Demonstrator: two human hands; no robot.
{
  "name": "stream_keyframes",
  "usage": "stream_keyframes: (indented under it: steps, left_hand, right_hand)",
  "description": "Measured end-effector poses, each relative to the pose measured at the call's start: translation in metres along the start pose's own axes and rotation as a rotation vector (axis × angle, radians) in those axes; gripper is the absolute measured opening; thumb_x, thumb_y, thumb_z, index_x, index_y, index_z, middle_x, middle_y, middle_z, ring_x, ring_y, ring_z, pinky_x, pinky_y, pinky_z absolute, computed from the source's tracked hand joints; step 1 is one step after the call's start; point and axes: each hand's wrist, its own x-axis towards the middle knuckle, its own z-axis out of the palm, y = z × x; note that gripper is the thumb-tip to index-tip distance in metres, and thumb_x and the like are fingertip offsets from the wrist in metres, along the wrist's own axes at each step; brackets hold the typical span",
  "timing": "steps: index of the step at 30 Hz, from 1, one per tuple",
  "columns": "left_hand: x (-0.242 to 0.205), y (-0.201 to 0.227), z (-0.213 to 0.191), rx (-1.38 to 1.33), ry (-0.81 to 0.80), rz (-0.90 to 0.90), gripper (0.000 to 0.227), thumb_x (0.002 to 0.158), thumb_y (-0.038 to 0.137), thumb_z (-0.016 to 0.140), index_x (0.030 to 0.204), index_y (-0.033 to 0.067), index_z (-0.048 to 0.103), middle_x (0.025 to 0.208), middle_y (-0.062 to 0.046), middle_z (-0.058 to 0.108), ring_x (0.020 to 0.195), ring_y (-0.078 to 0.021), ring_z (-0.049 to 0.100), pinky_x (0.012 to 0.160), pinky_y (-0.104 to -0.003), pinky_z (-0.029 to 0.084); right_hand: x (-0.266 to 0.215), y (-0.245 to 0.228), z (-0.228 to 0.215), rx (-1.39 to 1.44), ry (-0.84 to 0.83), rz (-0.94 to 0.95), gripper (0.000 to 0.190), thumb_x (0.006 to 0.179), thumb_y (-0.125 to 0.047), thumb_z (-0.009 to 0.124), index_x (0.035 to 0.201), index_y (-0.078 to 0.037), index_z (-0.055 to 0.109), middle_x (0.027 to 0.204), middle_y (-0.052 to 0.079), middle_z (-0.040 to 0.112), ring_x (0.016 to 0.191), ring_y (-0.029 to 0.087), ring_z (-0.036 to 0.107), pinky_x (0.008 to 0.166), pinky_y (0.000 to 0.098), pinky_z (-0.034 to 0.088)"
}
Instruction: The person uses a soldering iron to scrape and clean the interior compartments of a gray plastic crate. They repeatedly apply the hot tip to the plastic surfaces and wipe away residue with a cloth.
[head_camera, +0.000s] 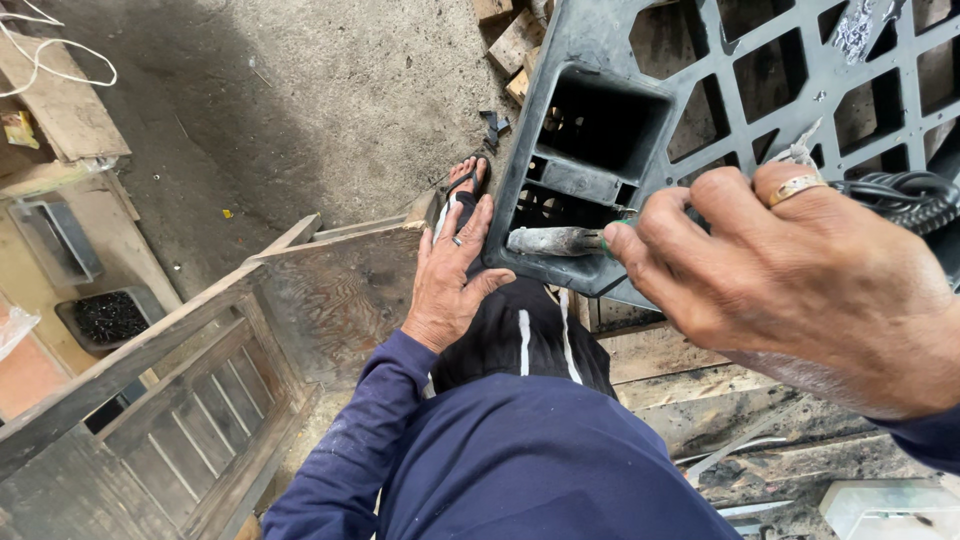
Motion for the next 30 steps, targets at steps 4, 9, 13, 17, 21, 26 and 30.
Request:
stream_keyframes:
  steps: [4, 9, 13, 17, 21, 26, 30]
  left_hand:
    - [0.0, 0.0, 0.001, -0.003, -0.007, -0.019, 0.087, 0.09, 0.052, 0.069, 0.162, 0.0189, 0.033, 0.167, 0.001, 0.038, 0.159, -0.035, 0.025, 0.125, -0.063, 0.011]
    - [0.0, -0.001, 0.0, -0.018, -0.021, -0.027, 0.086, 0.091, 0.051, 0.07, 0.162, 0.0187, 0.033, 0.167, 0.001, 0.037, 0.159, -0.035, 0.024, 0.124, -0.064, 0.01]
    - [0.0, -0.001, 0.001, -0.007, -0.01, -0.017, 0.087, 0.09, 0.051, 0.07, 0.162, 0.0199, 0.033, 0.168, 0.002, 0.038, 0.159, -0.0353, 0.023, 0.125, -0.064, 0.01]
    - [0.0, 0.0, 0.001, -0.013, -0.013, -0.024, 0.087, 0.09, 0.051, 0.07, 0.162, 0.0199, 0.033, 0.168, 0.001, 0.038, 0.159, -0.0354, 0.023, 0.124, -0.064, 0.01]
    - [0.0, 0.0, 0.0, -0.028, -0.014, -0.03, 0.088, 0.09, 0.05, 0.071, 0.163, 0.0189, 0.032, 0.167, 0.0, 0.039, 0.159, -0.0355, 0.024, 0.124, -0.064, 0.01]
    - [0.0, 0.001, 0.001, -0.025, -0.001, -0.016, 0.087, 0.091, 0.05, 0.071, 0.163, 0.019, 0.032, 0.167, -0.001, 0.039, 0.159, -0.0351, 0.025, 0.125, -0.063, 0.013]
    - [0.001, 0.0, 0.0, -0.007, 0.001, 0.003, 0.088, 0.089, 0.049, 0.072, 0.162, 0.0182, 0.033, 0.167, -0.001, 0.039, 0.158, -0.0355, 0.025, 0.124, -0.063, 0.012]
  right_hand:
    - [-0.011, 0.004, 0.001, 0.08, -0.07, 0.044, 0.044, 0.091, -0.029, 0.063, 0.134, -0.024, 0.071, 0.09, -0.004, 0.058, 0.079, 0.014, 0.055, 0.064, 0.0256, 0.042]
    - [-0.019, 0.001, 0.003, 0.068, -0.078, 0.048, 0.044, 0.092, -0.028, 0.062, 0.134, -0.024, 0.072, 0.09, -0.004, 0.058, 0.077, 0.015, 0.055, 0.059, 0.0267, 0.04]
    - [-0.014, -0.005, 0.001, 0.131, -0.013, 0.049, 0.037, 0.095, -0.028, 0.061, 0.127, -0.015, 0.075, 0.088, 0.0, 0.057, 0.076, 0.017, 0.054, 0.061, 0.029, 0.041]
    - [-0.005, -0.008, -0.005, 0.05, 0.0, -0.006, 0.034, 0.099, -0.033, 0.058, 0.113, -0.007, 0.076, 0.089, 0.001, 0.057, 0.08, 0.019, 0.058, 0.07, 0.0319, 0.047]
    - [0.0, -0.009, -0.012, 0.034, -0.023, -0.054, 0.041, 0.101, -0.034, 0.054, 0.113, -0.002, 0.076, 0.086, 0.003, 0.055, 0.079, 0.02, 0.057, 0.071, 0.0325, 0.046]
    - [0.002, -0.009, -0.001, 0.075, 0.013, 0.059, 0.035, 0.096, -0.025, 0.063, 0.126, -0.013, 0.074, 0.084, -0.001, 0.056, 0.074, 0.016, 0.056, 0.062, 0.0266, 0.044]
    - [-0.007, -0.009, 0.014, 0.166, -0.141, 0.1, 0.044, 0.097, -0.024, 0.058, 0.139, -0.021, 0.07, 0.085, -0.001, 0.06, 0.065, 0.013, 0.052, 0.05, 0.0233, 0.042]
